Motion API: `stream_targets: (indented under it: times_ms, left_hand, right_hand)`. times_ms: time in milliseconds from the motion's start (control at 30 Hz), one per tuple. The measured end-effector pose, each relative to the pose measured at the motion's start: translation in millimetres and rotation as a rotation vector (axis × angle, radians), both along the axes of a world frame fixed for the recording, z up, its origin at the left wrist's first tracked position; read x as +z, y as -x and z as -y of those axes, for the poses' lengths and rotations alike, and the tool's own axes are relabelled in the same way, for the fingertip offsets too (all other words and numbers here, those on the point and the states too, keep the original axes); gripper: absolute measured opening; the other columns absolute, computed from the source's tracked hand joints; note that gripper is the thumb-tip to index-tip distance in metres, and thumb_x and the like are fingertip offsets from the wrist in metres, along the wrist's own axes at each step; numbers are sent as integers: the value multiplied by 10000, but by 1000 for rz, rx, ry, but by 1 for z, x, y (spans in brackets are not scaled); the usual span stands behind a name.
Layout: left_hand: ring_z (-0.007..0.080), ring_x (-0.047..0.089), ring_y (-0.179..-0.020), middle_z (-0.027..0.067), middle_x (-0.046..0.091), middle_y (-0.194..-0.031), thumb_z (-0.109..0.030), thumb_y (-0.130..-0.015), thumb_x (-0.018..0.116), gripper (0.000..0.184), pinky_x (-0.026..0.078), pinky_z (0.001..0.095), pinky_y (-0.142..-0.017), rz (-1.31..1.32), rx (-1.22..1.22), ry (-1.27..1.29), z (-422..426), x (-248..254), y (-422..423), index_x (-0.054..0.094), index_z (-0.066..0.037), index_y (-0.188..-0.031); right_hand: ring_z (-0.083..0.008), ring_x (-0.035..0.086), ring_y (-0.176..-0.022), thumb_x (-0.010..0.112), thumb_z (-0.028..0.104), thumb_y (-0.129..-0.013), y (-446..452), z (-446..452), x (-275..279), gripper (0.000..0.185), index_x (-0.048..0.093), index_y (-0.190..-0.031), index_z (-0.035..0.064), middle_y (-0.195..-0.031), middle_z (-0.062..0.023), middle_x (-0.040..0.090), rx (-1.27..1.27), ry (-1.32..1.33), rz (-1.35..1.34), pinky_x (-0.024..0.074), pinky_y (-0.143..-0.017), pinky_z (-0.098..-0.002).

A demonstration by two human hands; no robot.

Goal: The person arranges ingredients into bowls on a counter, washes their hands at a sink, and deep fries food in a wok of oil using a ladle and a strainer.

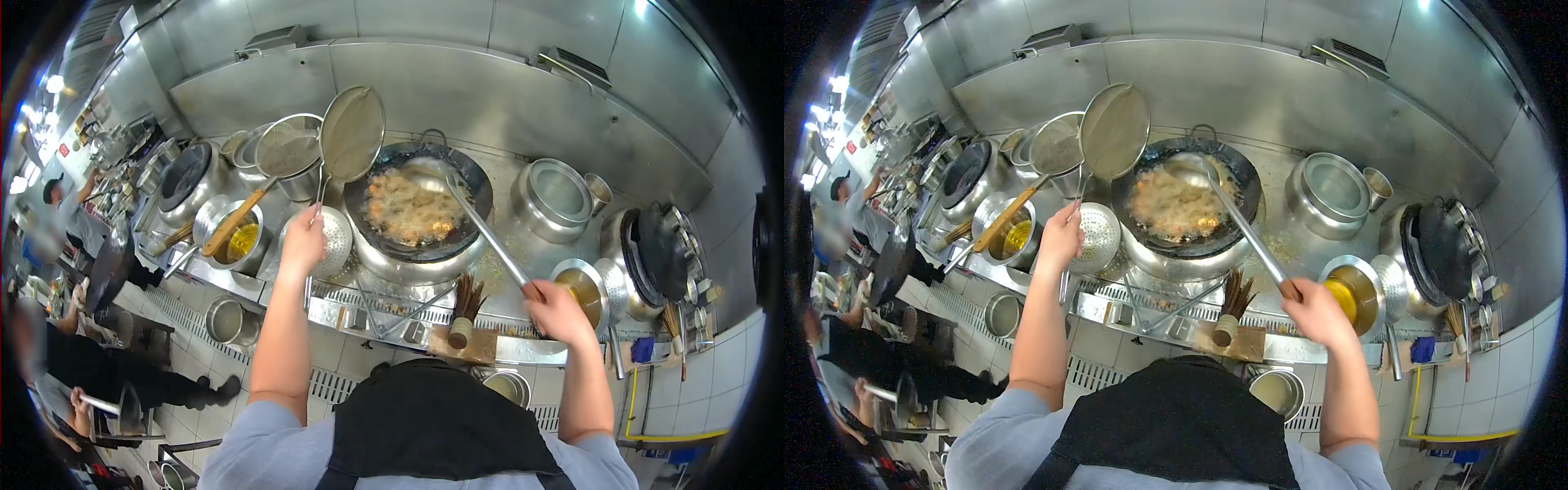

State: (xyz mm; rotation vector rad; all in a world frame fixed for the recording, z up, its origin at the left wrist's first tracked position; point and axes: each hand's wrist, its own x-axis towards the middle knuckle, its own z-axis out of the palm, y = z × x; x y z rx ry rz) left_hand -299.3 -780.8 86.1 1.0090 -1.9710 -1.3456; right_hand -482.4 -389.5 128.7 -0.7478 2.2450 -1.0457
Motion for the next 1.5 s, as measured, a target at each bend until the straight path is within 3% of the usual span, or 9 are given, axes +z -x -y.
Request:
stream_targets:
  times_ms: [133, 200, 400, 600, 667, 700, 767, 867, 1500]
  left_hand:
    - [114, 474, -427, 24, 517, -593, -198, -958, 463, 385, 398, 277, -409, 27, -29, -36, -11, -1, -8, 517, -47, -1307]
    - [112, 473, -433, 23, 514, -595, -199, -960, 462, 386, 397, 278, -408, 48, -46, -65, -19, -3, -9, 514, -55, -1315]
    - [109, 471, -439, 24, 516, -602, -201, -966, 458, 390, 412, 281, -418, 73, -78, -94, -35, -9, 3, 503, -63, -1328]
    - [109, 458, -420, 32, 518, -592, -199, -971, 448, 386, 401, 275, -412, 66, -92, -127, -51, -18, 2, 505, -50, -1322]
    - [110, 459, -415, 36, 522, -591, -193, -970, 444, 390, 398, 273, -408, 76, -92, -124, -54, -20, 0, 498, -40, -1325]
    - [110, 459, -414, 38, 523, -590, -191, -970, 442, 391, 397, 273, -407, 78, -92, -123, -55, -21, -1, 496, -37, -1325]
    - [112, 466, -416, 44, 527, -592, -183, -968, 437, 396, 400, 273, -408, 89, -106, -98, -56, -19, -5, 488, -24, -1327]
    - [106, 442, -386, 26, 513, -581, -173, -967, 434, 412, 373, 264, -385, 86, -106, -111, -52, -23, -9, 451, -20, -1349]
    - [114, 465, -391, 33, 533, -601, -185, -951, 421, 401, 379, 266, -369, 178, -157, -258, -56, -46, 7, 474, -11, -1309]
  right_hand:
    - [-75, 460, -446, 563, 66, -809, -3, -29, -14, 143, 465, -709, 36, -562, 17, 442, 2, 8, 161, 346, -411, -250]
    - [-108, 501, -449, 603, 139, -813, 3, -30, -41, 157, 570, -862, -6, -592, -22, 515, -1, -46, 123, 392, -423, -279]
    - [-225, 579, -521, 591, 150, -787, -2, -12, -72, 198, 579, -900, -12, -636, -153, 564, 25, -4, -412, 459, -533, -387]
    - [-158, 550, -492, 586, 132, -816, 8, -7, -45, 143, 566, -830, -9, -643, -83, 567, -75, -23, 201, 426, -433, -319]
    - [-128, 501, -463, 559, 125, -852, 8, -4, -45, 145, 544, -908, -8, -654, -44, 537, -149, 166, 590, 384, -383, -269]
    - [-128, 501, -463, 559, 125, -852, 8, -4, -47, 145, 544, -908, -8, -654, -44, 537, -147, 165, 589, 384, -383, -269]
    - [-121, 460, -460, 533, 144, -878, 9, -1, -49, 221, 504, -1013, -29, -690, -51, 517, -167, 407, 1064, 358, -377, -249]
    - [-112, 440, -475, 515, 161, -890, -1, 0, -52, 262, 489, -1041, -51, -711, -56, 506, -214, 563, 1376, 339, -380, -236]
    - [-108, 425, -475, 506, 180, -895, -27, 0, -50, 301, 485, -1101, -38, -726, -43, 497, -295, 748, 1441, 306, -374, -241]
